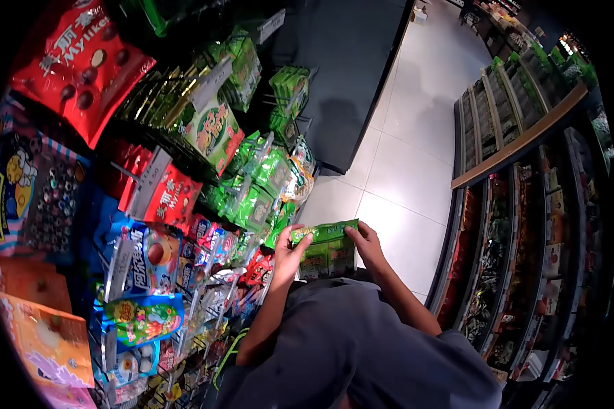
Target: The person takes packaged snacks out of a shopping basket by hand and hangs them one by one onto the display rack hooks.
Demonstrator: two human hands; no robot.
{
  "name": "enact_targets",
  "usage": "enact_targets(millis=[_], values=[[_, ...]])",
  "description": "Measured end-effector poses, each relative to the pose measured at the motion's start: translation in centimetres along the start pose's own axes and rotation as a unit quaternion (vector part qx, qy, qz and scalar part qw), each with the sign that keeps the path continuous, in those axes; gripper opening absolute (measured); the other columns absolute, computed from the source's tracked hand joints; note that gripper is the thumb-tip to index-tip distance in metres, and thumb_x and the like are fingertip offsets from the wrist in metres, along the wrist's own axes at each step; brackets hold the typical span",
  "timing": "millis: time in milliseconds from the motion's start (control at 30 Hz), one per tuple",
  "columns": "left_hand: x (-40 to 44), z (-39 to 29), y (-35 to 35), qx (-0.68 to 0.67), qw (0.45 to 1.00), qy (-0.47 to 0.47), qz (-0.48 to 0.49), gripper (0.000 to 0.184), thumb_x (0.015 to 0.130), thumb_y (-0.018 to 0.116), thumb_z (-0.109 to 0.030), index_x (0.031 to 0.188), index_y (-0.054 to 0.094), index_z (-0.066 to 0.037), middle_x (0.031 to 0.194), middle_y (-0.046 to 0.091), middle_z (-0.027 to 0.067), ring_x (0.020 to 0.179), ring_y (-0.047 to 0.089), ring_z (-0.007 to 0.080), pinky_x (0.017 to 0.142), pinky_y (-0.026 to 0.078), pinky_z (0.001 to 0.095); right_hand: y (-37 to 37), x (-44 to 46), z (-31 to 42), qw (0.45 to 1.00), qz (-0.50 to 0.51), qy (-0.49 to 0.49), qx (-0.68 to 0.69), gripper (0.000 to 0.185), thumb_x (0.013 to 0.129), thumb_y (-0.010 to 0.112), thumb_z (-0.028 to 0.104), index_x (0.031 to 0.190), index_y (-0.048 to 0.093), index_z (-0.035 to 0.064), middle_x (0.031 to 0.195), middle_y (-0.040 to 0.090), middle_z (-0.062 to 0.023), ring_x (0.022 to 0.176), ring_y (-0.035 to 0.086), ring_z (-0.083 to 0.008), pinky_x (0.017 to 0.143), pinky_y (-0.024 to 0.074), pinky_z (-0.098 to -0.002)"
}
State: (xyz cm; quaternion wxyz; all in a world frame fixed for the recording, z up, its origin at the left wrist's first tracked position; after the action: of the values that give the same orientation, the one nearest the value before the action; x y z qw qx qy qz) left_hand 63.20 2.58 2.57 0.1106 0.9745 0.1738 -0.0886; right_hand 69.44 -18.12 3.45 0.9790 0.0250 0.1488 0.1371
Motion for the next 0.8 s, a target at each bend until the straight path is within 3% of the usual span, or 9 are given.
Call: enact_targets(millis=[100, 133, 233, 333, 400, 500, 567, 800], values=[[1.8, -0.8, -0.6, -0.044, 0.999, -0.033, -0.004, 0.023, 0.086, 0.072, -0.007, 0.105, 0.06, -0.004, 0.091, 0.065, -0.0003, 0.08, 0.057, 0.0067, 0.071, 0.045, 0.0224, 0.6, 2.8, -0.3, 1.0, 0.016, -0.01, 0.021, 0.026, 0.094, 0.061, 0.02, 0.109, 0.061, -0.0013, 0.096, 0.065, -0.0045, 0.09, 0.057, -0.0105, 0.082, 0.0448, -0.0251], [2.4, -0.8, -0.6, -0.043, 0.999, 0.017, -0.007, 0.019, 0.086, 0.071, -0.007, 0.101, 0.061, -0.003, 0.089, 0.066, -0.0008, 0.076, 0.057, 0.006, 0.069, 0.045, 0.0222, 1.2, 3.4, 0.2, 0.999, 0.015, -0.015, 0.027, 0.026, 0.094, 0.061, 0.02, 0.109, 0.061, -0.0013, 0.096, 0.065, -0.0045, 0.09, 0.057, -0.0105, 0.082, 0.0448, -0.0251], [3.6, -1.4, -0.4, -0.038, 0.999, 0.011, -0.031, 0.013, 0.087, 0.071, -0.007, 0.095, 0.063, -0.003, 0.086, 0.066, -0.0004, 0.075, 0.057, 0.0053, 0.068, 0.044, 0.0223, 1.9, 5.8, 1.3, 0.997, -0.019, -0.049, 0.059, 0.027, 0.094, 0.062, 0.019, 0.112, 0.06, -0.0003, 0.097, 0.065, -0.0043, 0.089, 0.058, -0.0105, 0.081, 0.0453, -0.025], [5.3, -2.4, 0.4, -0.047, 0.998, 0.023, -0.046, 0.014, 0.087, 0.071, -0.008, 0.097, 0.062, -0.002, 0.087, 0.066, 0.0002, 0.076, 0.057, 0.0056, 0.069, 0.046, 0.023, 1.7, 8.6, 2.2, 0.998, 0.008, -0.045, 0.042, 0.029, 0.094, 0.062, 0.019, 0.115, 0.058, 0.0002, 0.098, 0.064, -0.0039, 0.09, 0.058, -0.0105, 0.08, 0.0458, -0.0246], [6.4, -3.4, 1.1, -0.053, 0.997, 0.031, -0.054, 0.015, 0.087, 0.071, -0.008, 0.098, 0.062, -0.003, 0.087, 0.066, 0.0005, 0.077, 0.058, 0.0058, 0.07, 0.046, 0.0234, 1.4, 10.5, 3.4, 0.998, 0.048, -0.024, 0.042, 0.031, 0.095, 0.06, 0.02, 0.117, 0.058, -0.0018, 0.103, 0.064, -0.006, 0.096, 0.058, -0.0117, 0.086, 0.046, -0.0259], [9.2, -4.7, 2.0, -0.003, 0.997, 0.029, -0.074, 0.02, 0.086, 0.073, -0.01, 0.1, 0.061, -0.002, 0.089, 0.065, 0.0028, 0.08, 0.059, 0.0077, 0.072, 0.048, 0.0244, 0.9, 13.9, 5.0, 0.997, 0.069, -0.026, 0.024, 0.032, 0.095, 0.061, 0.02, 0.117, 0.058, -0.002, 0.102, 0.064, -0.0056, 0.094, 0.058, -0.0116, 0.084, 0.046, -0.0257], [11.4, -5.8, 2.9, 0.116, 0.977, 0.113, -0.139, 0.026, 0.084, 0.075, -0.011, 0.102, 0.06, -0.001, 0.092, 0.065, 0.0057, 0.082, 0.06, 0.0099, 0.073, 0.048, 0.0247, 0.7, 16.8, 6.3, 0.995, 0.085, -0.037, 0.021, 0.032, 0.095, 0.061, 0.021, 0.117, 0.058, -0.0017, 0.101, 0.064, -0.0051, 0.093, 0.057, -0.0109, 0.083, 0.0459, -0.0254], [20.7, -14.9, 9.1, 0.19, 0.943, 0.195, -0.191, 0.031, 0.083, 0.075, -0.016, 0.103, 0.059, 0.001, 0.091, 0.065, 0.0073, 0.084, 0.058, 0.0128, 0.077, 0.047, 0.0275, -0.5, 27.9, 16.2, 0.988, 0.099, -0.081, 0.082, 0.03, 0.096, 0.06, 0.021, 0.116, 0.057, -0.0001, 0.101, 0.063, -0.0031, 0.092, 0.057, -0.0097, 0.083, 0.0447, -0.0245]])
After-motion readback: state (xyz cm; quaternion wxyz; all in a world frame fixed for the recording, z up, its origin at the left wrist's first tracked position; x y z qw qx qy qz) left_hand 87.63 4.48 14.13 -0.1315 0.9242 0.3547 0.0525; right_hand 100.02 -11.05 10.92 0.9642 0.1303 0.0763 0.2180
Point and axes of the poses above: each hand's wrist, its own x-axis towards the middle knuckle, its own y-axis out of the palm, z = x × y, the point moved 1 cm from there along x, towards the middle knuckle
